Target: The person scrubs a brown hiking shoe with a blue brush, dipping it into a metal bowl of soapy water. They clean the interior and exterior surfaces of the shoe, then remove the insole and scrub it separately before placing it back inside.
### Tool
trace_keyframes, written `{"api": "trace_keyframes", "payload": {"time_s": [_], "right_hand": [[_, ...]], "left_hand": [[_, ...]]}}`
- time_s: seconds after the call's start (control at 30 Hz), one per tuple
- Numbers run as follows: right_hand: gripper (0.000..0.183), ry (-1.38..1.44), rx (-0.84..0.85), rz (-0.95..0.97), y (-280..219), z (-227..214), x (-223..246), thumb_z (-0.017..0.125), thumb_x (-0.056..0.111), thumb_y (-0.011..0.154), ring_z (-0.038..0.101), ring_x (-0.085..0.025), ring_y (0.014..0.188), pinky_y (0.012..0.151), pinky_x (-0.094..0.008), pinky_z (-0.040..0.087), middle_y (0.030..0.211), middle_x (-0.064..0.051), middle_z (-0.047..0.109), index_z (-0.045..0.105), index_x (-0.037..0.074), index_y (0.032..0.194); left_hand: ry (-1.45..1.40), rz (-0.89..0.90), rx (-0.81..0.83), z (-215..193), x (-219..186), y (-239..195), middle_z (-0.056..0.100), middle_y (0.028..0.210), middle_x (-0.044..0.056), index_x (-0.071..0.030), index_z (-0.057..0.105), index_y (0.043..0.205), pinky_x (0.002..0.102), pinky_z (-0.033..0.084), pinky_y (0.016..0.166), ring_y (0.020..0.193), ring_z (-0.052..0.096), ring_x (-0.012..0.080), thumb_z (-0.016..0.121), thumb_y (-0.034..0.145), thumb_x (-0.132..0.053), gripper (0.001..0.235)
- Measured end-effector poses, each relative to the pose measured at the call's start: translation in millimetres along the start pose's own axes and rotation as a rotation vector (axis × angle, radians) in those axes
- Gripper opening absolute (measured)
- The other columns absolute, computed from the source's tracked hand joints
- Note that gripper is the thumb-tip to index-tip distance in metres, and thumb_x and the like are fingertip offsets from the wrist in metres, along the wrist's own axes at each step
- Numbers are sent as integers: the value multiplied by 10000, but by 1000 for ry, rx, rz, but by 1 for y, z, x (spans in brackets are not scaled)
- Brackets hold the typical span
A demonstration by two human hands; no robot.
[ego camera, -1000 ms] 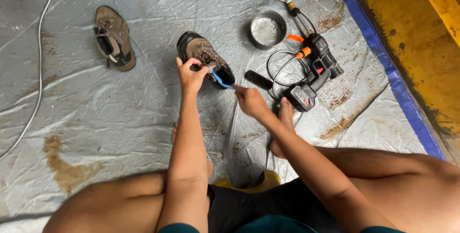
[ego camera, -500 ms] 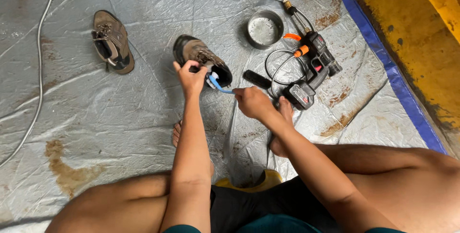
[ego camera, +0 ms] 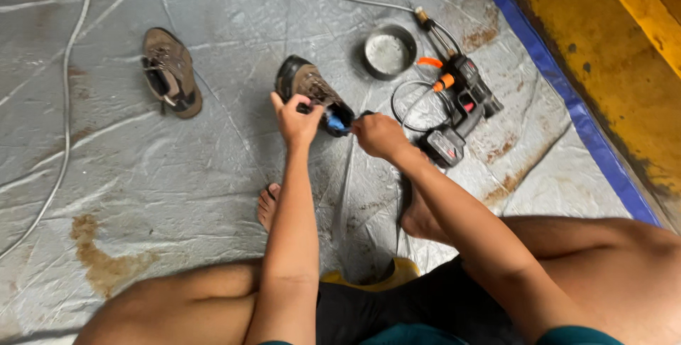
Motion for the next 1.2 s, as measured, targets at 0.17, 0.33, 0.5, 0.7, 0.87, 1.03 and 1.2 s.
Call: {"api": "trace_keyframes", "payload": {"time_s": [0.17,0.33,0.5,0.7,0.87,1.03,1.2], "right_hand": [[305,108,56,11,-10,-53,-4,569,262,1057,761,-535,1016,892,-637,612,981,-271,802,834,136,1141],[337,77,159,89,5,-14,-19,551,291,1029,763,-500,1101,947,-586,619,1050,-250,814,849,187,1145],[320,-321,43,4,29,37,-14,546,247,974,822,-374,848,763,-512,664,821,-134,797,854,168,953],[339,-204,68,46,-1,-54,13,563,312,967,807,-448,963,858,-564,644,924,-212,813,862,161,1020],[329,-138,145,88,11,-49,-14,558,354,979,787,-458,1058,920,-577,629,998,-203,823,858,222,1017],[355,-324,128,69,16,6,-11,548,363,983,816,-389,985,891,-547,644,939,-156,819,864,202,1000],[369,-343,84,-3,10,-13,8,513,285,976,821,-412,901,807,-555,657,900,-197,814,847,129,964]], "left_hand": [[17,-6,-16,-2,-8,5,592,1240,159,-168,715,761,481,618,973,1145,708,439,874,634,-222,211],[19,39,-46,-4,-6,6,564,1171,177,-165,687,744,495,622,916,1076,707,476,855,641,-216,203],[1,122,11,19,-3,1,554,1173,167,-131,676,738,512,614,926,1083,696,489,835,624,-177,201],[37,66,37,21,-13,-3,547,1248,149,-125,654,758,502,624,951,1163,683,453,819,646,-205,215],[54,15,40,9,-17,2,547,1284,158,-139,667,763,509,629,965,1200,678,450,827,644,-222,215],[79,2,66,14,-11,-3,550,1309,148,-152,675,766,511,629,981,1227,675,438,828,643,-249,219],[89,87,63,23,-14,-3,541,1205,136,-137,634,745,509,615,952,1153,662,434,812,640,-239,230]]}}
Point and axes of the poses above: each hand's wrist, its own y-axis towards the middle knuckle, its own z-axis out of the palm, x = y × z, the point moved 6 cm from there along y, towards the middle knuckle
